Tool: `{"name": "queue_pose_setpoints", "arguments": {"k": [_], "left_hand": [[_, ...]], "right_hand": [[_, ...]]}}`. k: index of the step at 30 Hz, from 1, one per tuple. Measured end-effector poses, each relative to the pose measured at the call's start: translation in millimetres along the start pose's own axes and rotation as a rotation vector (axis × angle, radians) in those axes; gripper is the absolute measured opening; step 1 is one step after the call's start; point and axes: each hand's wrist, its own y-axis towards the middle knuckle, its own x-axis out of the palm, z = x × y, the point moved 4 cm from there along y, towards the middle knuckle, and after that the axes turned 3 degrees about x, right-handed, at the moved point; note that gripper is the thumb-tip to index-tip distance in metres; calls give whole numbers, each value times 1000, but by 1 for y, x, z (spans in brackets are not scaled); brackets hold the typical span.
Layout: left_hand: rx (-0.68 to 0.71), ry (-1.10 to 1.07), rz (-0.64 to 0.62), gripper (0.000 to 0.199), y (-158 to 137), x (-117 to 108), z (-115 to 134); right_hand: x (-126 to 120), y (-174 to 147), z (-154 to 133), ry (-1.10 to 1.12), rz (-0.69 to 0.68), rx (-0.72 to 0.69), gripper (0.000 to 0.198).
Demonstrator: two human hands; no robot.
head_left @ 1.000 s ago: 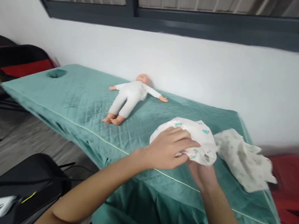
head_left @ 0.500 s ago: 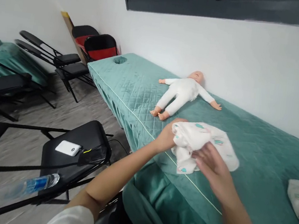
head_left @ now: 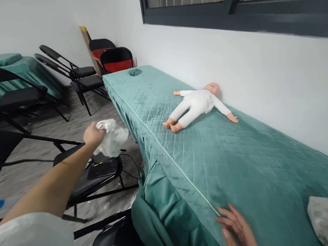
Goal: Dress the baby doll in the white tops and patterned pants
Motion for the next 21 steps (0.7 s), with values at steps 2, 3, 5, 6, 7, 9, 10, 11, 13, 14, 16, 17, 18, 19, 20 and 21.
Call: {"name": "queue_pose_setpoints", "arguments": {"k": [2,3,5,6,7,9,10,11,13,14,16,17,18,19,20,21], "left_hand": [[-16,93,-33,26,-1,-20,-25],[-26,130,-37,28,-2,-28,-37],[-46,229,-66,29,-3,-37,-61],[-51,321,-98,27,-2,-38,-73],[-53,403,-128,24,-2,-38,-85],[-56,516,-170,21,-3,-34,-106],[-54,541,-183,22,-5,-30,-115],[-49,556,-198,25,-8,-25,-122],[-43,579,-238,35,-19,-8,-134],[-48,587,-273,43,-27,3,-139],[-80,585,-350,54,-43,28,-148],[-99,576,-390,57,-50,39,-152],[-117,573,-401,58,-56,48,-156],[-137,575,-400,59,-61,55,-160],[-144,581,-386,59,-64,59,-164],[-140,595,-365,58,-65,61,-167]], "right_hand": [[0,-3,1,37,52,19,54],[1,-3,1,48,57,29,54],[2,-3,2,63,59,46,53],[2,-3,4,66,58,52,53],[1,-3,5,64,57,59,52],[0,-3,8,51,60,69,52],[0,-3,10,45,52,73,52],[0,-3,11,39,43,77,53],[3,-4,16,35,16,84,53],[6,-5,19,40,-4,85,52],[13,-8,28,51,-38,96,49],[16,-9,34,53,-58,105,48],[21,-11,41,48,-86,113,47],[26,-12,48,38,-110,119,47],[32,-14,55,23,-138,121,47],[37,-17,62,9,-169,120,47]]}}
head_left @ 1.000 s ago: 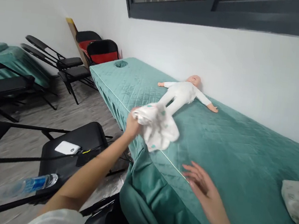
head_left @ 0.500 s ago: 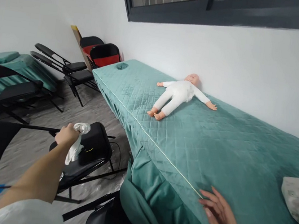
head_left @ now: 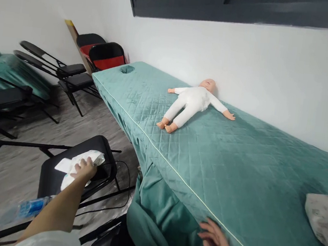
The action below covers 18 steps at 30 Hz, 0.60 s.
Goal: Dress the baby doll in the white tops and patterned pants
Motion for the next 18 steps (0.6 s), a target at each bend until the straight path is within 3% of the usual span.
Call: {"name": "queue_pose_setpoints", "arguments": {"k": [2,4,7,10,12,14,16,18], "left_hand": [[59,52,68,55,4,0,0],[210,135,174,52,10,-6,13],[626,130,431,42,4,-19,72],[1085,-19,543,31,-49,-23,149],[1501,-119,438,24,-118,-18,187],[1774,-158,222,24,-192,-6,200],[1907,-257,51,26,-255,4,195],[1974,-316,-7,26,-297,14,182]], "right_hand": [[12,-2,8,-28,-39,-6,46],[24,-5,6,-74,-64,-9,43],[38,-12,-9,-225,-146,-12,32],[36,-22,-10,-437,-179,49,19],[31,-36,7,-580,-247,97,14],[27,-53,37,-688,-340,149,15],[20,-70,71,-746,-344,252,14],[14,-85,99,-732,-321,361,8]]}}
